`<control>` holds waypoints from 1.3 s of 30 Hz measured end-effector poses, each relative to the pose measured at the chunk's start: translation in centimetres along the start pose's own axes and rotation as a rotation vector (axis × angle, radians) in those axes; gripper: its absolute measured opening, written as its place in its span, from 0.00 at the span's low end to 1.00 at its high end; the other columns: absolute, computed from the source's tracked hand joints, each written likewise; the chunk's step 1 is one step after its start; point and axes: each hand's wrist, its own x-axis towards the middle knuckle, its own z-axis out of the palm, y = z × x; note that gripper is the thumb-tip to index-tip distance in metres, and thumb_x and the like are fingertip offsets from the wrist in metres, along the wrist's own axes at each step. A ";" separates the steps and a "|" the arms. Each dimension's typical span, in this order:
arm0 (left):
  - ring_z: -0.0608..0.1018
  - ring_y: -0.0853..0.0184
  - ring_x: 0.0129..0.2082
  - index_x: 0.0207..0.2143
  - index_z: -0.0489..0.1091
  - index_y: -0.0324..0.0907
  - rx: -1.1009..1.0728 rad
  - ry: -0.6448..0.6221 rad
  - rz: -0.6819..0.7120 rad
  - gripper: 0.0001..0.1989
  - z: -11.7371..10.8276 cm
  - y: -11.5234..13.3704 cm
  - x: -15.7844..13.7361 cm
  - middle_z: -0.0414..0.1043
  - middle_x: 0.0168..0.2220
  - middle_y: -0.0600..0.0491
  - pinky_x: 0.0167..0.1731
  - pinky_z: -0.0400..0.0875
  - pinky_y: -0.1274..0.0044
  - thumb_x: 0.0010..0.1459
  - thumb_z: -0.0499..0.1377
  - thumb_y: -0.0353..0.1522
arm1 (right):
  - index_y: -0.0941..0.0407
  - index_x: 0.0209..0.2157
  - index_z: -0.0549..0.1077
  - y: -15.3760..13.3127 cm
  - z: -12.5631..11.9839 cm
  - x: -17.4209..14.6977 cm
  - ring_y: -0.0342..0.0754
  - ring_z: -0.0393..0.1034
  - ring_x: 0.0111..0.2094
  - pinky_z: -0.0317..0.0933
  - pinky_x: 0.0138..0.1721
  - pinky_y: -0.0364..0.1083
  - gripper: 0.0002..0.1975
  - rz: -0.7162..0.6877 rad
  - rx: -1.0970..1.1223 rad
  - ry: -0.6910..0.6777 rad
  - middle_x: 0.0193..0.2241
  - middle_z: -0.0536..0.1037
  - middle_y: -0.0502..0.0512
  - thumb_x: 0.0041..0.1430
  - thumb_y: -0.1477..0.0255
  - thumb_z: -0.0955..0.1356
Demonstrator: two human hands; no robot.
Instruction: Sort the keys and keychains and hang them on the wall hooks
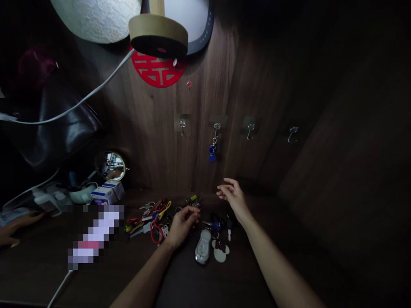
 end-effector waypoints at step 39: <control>0.72 0.61 0.42 0.43 0.66 0.42 0.836 0.266 0.439 0.15 -0.8 -1.4 -0.1 0.70 0.40 0.49 0.44 0.67 0.67 0.52 0.53 0.25 | 0.55 0.30 0.70 3.4 -4.7 -1.2 0.47 0.71 0.27 0.66 0.28 0.46 0.12 -0.111 -0.346 0.114 0.27 0.75 0.54 0.47 0.61 0.66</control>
